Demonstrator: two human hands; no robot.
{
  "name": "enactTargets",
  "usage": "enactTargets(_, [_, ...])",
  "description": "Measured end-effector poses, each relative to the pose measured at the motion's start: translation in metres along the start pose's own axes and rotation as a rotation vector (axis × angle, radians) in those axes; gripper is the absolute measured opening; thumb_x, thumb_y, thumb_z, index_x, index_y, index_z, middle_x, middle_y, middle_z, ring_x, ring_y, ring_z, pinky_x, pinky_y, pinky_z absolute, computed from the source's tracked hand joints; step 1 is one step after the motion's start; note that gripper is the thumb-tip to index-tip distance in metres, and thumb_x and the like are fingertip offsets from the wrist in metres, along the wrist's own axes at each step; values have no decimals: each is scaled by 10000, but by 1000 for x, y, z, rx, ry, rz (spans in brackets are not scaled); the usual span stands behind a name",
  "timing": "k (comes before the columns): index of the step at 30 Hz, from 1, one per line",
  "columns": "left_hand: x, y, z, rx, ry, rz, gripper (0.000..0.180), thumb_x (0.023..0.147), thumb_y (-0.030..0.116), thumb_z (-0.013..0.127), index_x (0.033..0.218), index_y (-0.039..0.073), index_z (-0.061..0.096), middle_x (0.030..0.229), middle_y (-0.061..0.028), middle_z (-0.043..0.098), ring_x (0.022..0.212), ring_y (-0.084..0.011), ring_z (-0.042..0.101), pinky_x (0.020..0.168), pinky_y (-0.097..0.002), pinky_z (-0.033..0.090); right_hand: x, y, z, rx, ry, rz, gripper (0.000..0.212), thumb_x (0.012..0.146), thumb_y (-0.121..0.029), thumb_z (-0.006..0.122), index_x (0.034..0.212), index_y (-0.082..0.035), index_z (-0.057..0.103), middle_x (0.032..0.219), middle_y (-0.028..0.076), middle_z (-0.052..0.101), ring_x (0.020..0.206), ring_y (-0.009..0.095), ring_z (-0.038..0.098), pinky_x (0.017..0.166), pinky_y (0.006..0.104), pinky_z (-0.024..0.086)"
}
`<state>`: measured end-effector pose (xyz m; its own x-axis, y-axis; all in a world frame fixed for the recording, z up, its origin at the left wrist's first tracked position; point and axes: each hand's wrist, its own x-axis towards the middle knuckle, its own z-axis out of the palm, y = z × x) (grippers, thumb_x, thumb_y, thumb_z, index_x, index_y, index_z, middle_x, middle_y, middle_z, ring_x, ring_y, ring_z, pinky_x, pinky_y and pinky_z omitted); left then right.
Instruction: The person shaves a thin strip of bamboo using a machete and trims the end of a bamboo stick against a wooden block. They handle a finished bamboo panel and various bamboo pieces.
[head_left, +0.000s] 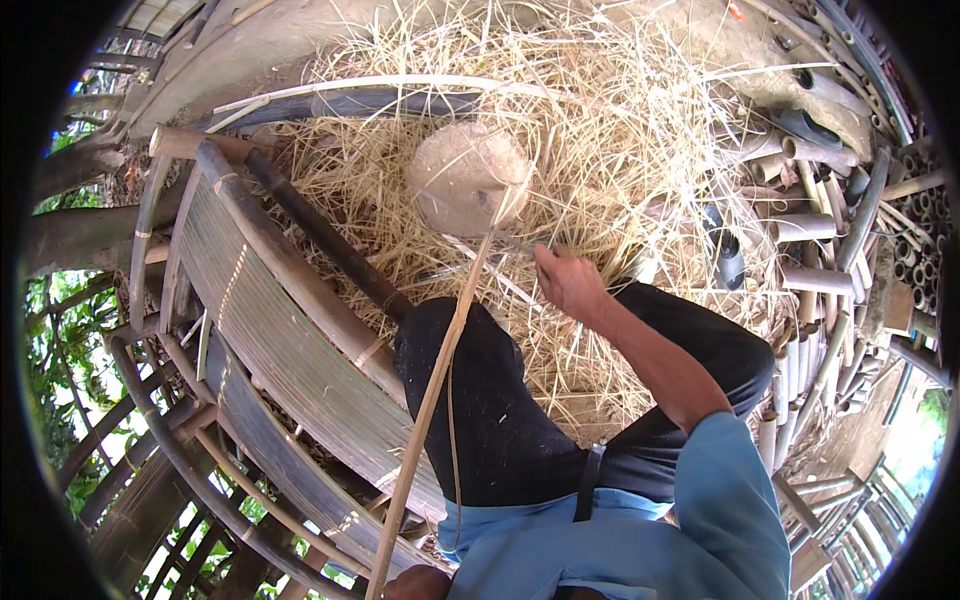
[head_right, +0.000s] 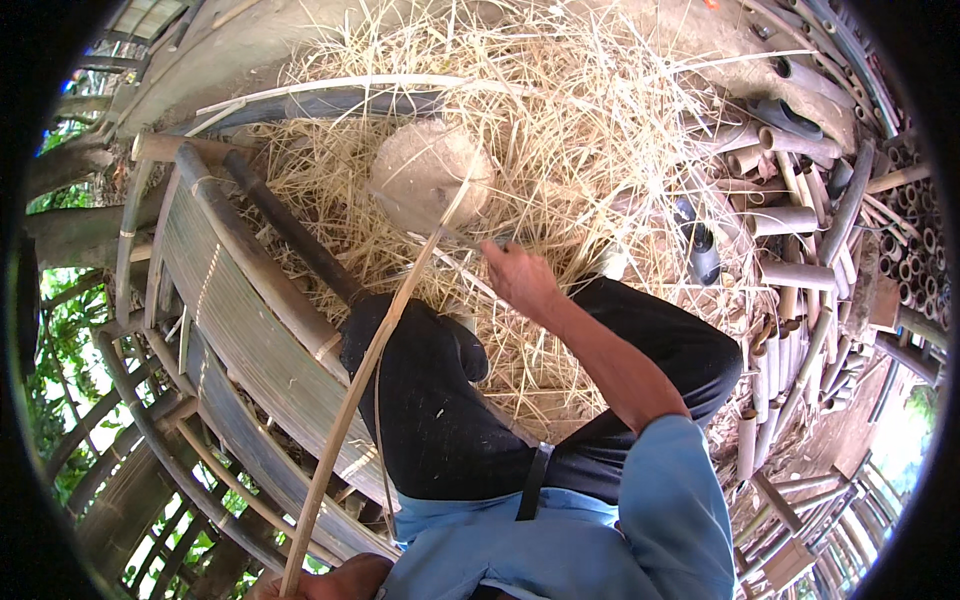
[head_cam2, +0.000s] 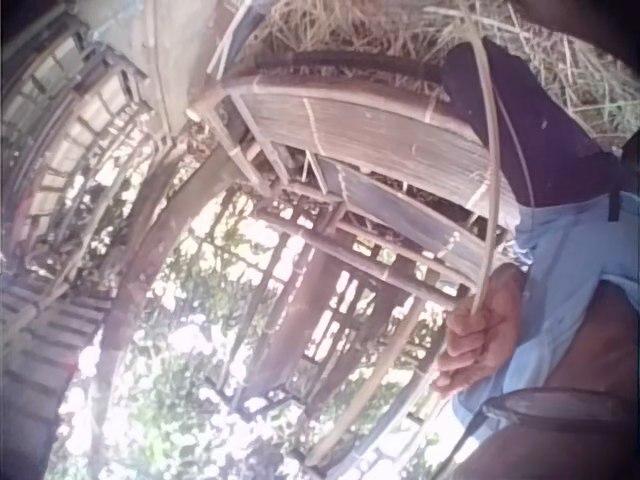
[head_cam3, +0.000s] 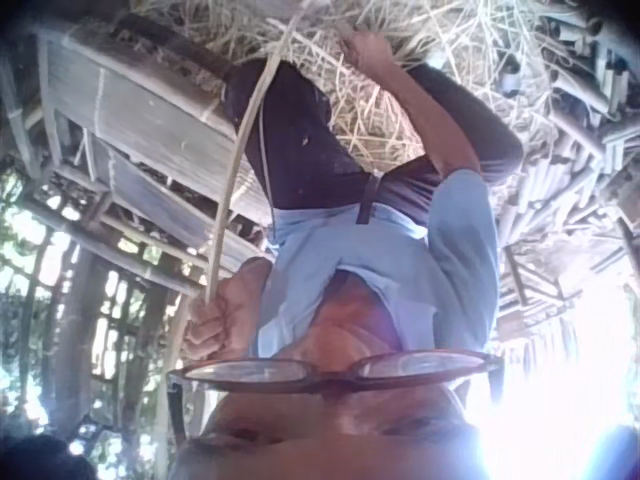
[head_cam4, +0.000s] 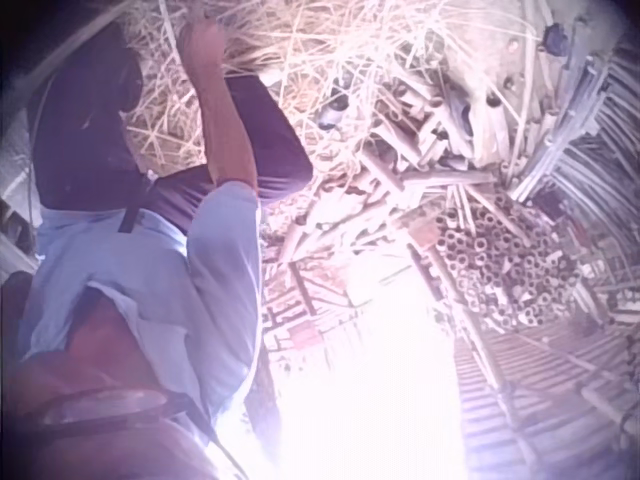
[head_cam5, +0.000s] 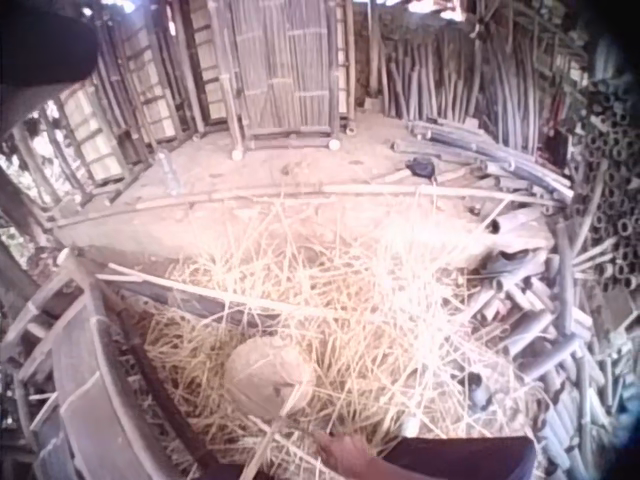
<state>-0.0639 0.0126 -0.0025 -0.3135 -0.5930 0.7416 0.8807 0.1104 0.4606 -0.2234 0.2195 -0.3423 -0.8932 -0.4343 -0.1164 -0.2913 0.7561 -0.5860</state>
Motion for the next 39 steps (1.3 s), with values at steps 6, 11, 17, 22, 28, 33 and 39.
enactTargets(6, [4, -4, -2, 13, -25, -5, 396, 1086, 464, 357, 845, 155, 414, 636, 64, 256, 481, -57, 225, 435, -239, 185, 42, 69, 46, 35, -98, 229, 240, 979, -213, 509, 1196, -125, 458, 915, 232, 631, 777, 419, 678, 664, 532, 564])
enactTargets(11, [6, -6, -1, 28, -52, -14, 400, 1085, 465, 360, 839, 154, 410, 633, 65, 256, 479, -57, 225, 433, -241, 184, 54, 94, 58, 11, -57, 336, 340, 931, -208, 566, 1254, -174, 465, 957, 245, 650, 838, 444, 673, 729, 553, 546])
enactTargets(17, [3, -14, 11, -49, -67, -18, 404, 1084, 467, 364, 832, 154, 407, 629, 65, 257, 477, -57, 224, 431, -243, 184, 37, 50, 28, 129, -63, 290, 267, 929, -204, 589, 1128, -73, 468, 762, 269, 634, 774, 466, 662, 694, 570, 529])
enactTargets(22, [3, -10, 16, -152, -91, 4, 408, 1083, 468, 367, 826, 154, 403, 626, 65, 257, 475, -57, 224, 429, -245, 184, -12, -31, -30, 192, 12, 5, 265, 914, -151, 612, 1103, -23, 476, 707, 258, 603, 591, 441, 617, 548, 532, 518])
enactTargets(28, [-6, -7, 10, -177, -60, 55, 436, 1073, 472, 396, 772, 160, 355, 614, 65, 265, 464, -66, 231, 456, -243, 205, -98, -167, -113, -68, 59, -381, 130, 880, -133, 617, 965, -51, 561, 734, 97, 523, 558, 211, 625, 404, 364, 493])
enactTargets(33, [-12, 3, 4, -72, -109, 48, 437, 1075, 491, 374, 784, 166, 341, 607, 61, 250, 469, -72, 225, 512, -249, 250, -109, -185, -110, 105, 232, -614, 124, 887, -131, 610, 963, -50, 555, 737, 108, 532, 498, 219, 603, 383, 354, 489])
enactTargets(39, [-10, -1, 3, -75, -41, 71, 392, 1082, 452, 369, 817, 164, 387, 603, 56, 242, 470, -72, 232, 489, -236, 231, -85, -145, -85, 37, 47, -154, 164, 903, -121, 597, 1047, -54, 558, 742, 139, 557, 508, 273, 614, 397, 382, 500])
